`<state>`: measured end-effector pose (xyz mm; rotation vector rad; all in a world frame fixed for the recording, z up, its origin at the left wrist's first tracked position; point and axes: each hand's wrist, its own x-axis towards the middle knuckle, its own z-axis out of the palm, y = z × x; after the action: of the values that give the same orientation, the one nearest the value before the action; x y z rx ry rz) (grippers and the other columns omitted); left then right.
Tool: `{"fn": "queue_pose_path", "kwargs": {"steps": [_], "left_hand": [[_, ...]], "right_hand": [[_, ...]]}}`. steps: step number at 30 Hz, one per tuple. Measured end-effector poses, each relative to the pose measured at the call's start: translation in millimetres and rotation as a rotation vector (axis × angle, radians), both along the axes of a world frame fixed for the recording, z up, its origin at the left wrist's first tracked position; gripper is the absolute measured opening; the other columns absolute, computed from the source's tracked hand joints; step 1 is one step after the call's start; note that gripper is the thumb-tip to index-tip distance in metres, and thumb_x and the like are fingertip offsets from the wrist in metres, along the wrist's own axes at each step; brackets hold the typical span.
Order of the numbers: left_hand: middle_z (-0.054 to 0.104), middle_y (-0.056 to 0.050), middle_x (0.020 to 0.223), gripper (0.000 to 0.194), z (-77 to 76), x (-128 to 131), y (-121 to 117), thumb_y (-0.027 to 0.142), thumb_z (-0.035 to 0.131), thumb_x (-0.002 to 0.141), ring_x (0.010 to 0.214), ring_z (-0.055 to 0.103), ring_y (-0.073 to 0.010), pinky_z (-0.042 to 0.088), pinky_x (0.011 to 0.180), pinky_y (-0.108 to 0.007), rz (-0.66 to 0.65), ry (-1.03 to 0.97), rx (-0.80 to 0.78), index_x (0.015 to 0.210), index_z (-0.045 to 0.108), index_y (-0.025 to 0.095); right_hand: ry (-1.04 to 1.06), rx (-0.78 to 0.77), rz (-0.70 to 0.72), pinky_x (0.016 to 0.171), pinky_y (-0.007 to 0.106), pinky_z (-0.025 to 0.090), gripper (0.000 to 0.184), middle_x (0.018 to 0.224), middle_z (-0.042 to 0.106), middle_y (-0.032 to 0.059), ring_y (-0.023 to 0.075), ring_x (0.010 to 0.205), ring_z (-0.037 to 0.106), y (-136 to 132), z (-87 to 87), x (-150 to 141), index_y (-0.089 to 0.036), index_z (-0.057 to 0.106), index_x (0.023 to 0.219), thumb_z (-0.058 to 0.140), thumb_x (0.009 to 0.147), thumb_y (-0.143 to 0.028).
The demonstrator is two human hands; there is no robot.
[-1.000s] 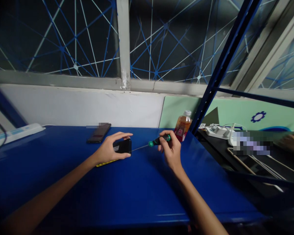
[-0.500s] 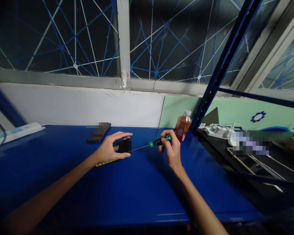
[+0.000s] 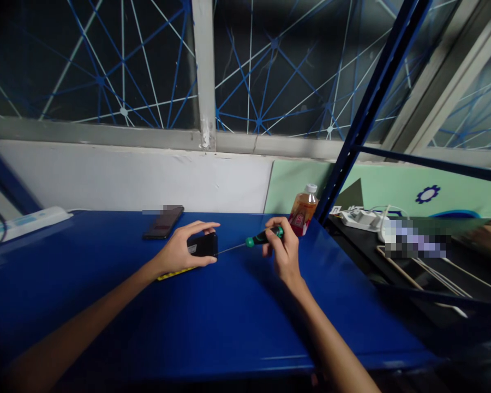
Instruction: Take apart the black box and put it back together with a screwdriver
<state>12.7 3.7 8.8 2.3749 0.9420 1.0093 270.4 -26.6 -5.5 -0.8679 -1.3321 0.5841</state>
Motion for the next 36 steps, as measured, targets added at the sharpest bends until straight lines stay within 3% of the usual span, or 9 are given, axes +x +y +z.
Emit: {"fn": "queue_pose_path", "kwargs": {"steps": [4, 8, 12, 16, 19, 22, 28, 33, 36], "left_hand": [[0.061, -0.007, 0.112, 0.066, -0.2, 0, 0, 0.038, 0.077, 0.066, 0.102, 0.058, -0.0268, 0.044, 0.091, -0.048, 0.002, 0.010, 0.004, 0.126, 0.055, 0.027], [0.061, -0.007, 0.112, 0.061, -1.8, -1, 1, 0.039, 0.077, 0.065, 0.102, 0.058, -0.0269, 0.045, 0.091, -0.048, 0.007, 0.023, 0.010, 0.122, 0.058, 0.027], [0.061, -0.007, 0.112, 0.059, -3.6, -1, 2, 0.040, 0.077, 0.065, 0.101, 0.059, -0.0264, 0.045, 0.090, -0.047, 0.015, 0.019, 0.032, 0.119, 0.059, 0.026], [0.061, -0.007, 0.111, 0.054, -2.9, -2, 3, 0.041, 0.077, 0.066, 0.100, 0.059, -0.0258, 0.045, 0.089, -0.046, 0.029, 0.012, 0.046, 0.115, 0.060, 0.025], [0.061, -0.007, 0.110, 0.050, -1.1, -1, 2, 0.039, 0.077, 0.066, 0.100, 0.059, -0.0257, 0.046, 0.089, -0.044, 0.031, 0.007, 0.056, 0.110, 0.061, 0.024], [0.062, -0.007, 0.109, 0.046, 0.1, -1, 0, 0.039, 0.077, 0.066, 0.100, 0.058, -0.0257, 0.046, 0.089, -0.043, 0.029, 0.009, 0.061, 0.107, 0.061, 0.023], [0.062, -0.005, 0.110, 0.046, -1.5, 0, 1, 0.039, 0.077, 0.065, 0.103, 0.057, -0.0258, 0.044, 0.091, -0.044, 0.031, 0.018, 0.089, 0.106, 0.061, 0.025], [0.061, -0.006, 0.109, 0.046, 0.0, 0, 0, 0.039, 0.074, 0.066, 0.101, 0.057, -0.0263, 0.044, 0.091, -0.046, 0.000, 0.016, 0.061, 0.107, 0.059, 0.024], [0.061, -0.005, 0.106, 0.042, 3.7, 1, -2, 0.034, 0.073, 0.066, 0.098, 0.058, -0.0252, 0.044, 0.090, -0.044, -0.064, 0.018, 0.049, 0.104, 0.059, 0.024]], "right_hand": [[0.004, -0.013, 0.038, 0.039, 0.022, 0.040, 0.016, 0.068, 0.056, -0.0049, 0.0086, 0.040, 0.053, 0, 4.8, -3, -0.022, 0.052, 0.095, 0.061, 0.085, -0.030], [-0.041, -0.056, -0.012, 0.036, 0.021, 0.039, 0.019, 0.051, 0.050, -0.0081, 0.0093, 0.035, 0.049, -2, 9.9, -6, -0.021, 0.053, 0.089, 0.067, 0.082, -0.033], [-0.105, -0.045, -0.099, 0.034, 0.021, 0.036, 0.023, 0.047, 0.048, -0.0080, 0.0085, 0.033, 0.046, -3, 8.3, -5, -0.020, 0.053, 0.079, 0.069, 0.080, -0.036], [-0.140, -0.020, -0.054, 0.042, 0.023, 0.042, 0.021, 0.051, 0.052, -0.0075, 0.0106, 0.039, 0.052, -3, 4.4, -3, -0.022, 0.052, 0.090, 0.065, 0.083, -0.037], [-0.093, -0.031, 0.026, 0.043, 0.024, 0.044, 0.025, 0.054, 0.054, -0.0076, 0.0119, 0.042, 0.055, -3, 5.7, -3, -0.023, 0.049, 0.097, 0.065, 0.083, -0.036], [-0.060, -0.076, 0.068, 0.039, 0.022, 0.041, 0.025, 0.049, 0.052, -0.0089, 0.0109, 0.037, 0.051, -3, 10.5, -4, -0.023, 0.048, 0.090, 0.068, 0.082, -0.034], [-0.079, -0.114, -0.017, 0.031, 0.019, 0.034, 0.029, 0.041, 0.049, -0.0089, 0.0084, 0.030, 0.045, -1, 13.9, -4, -0.020, 0.049, 0.077, 0.073, 0.077, -0.036], [0.012, -0.119, 0.009, 0.029, 0.020, 0.035, 0.028, 0.044, 0.049, -0.0089, 0.0095, 0.030, 0.048, 2, 14.0, -4, -0.020, 0.049, 0.076, 0.071, 0.079, -0.038], [0.094, -0.095, -0.044, 0.031, 0.021, 0.038, 0.028, 0.047, 0.048, -0.0091, 0.0102, 0.032, 0.051, 5, 14.9, -2, -0.021, 0.049, 0.077, 0.071, 0.079, -0.039]]}}
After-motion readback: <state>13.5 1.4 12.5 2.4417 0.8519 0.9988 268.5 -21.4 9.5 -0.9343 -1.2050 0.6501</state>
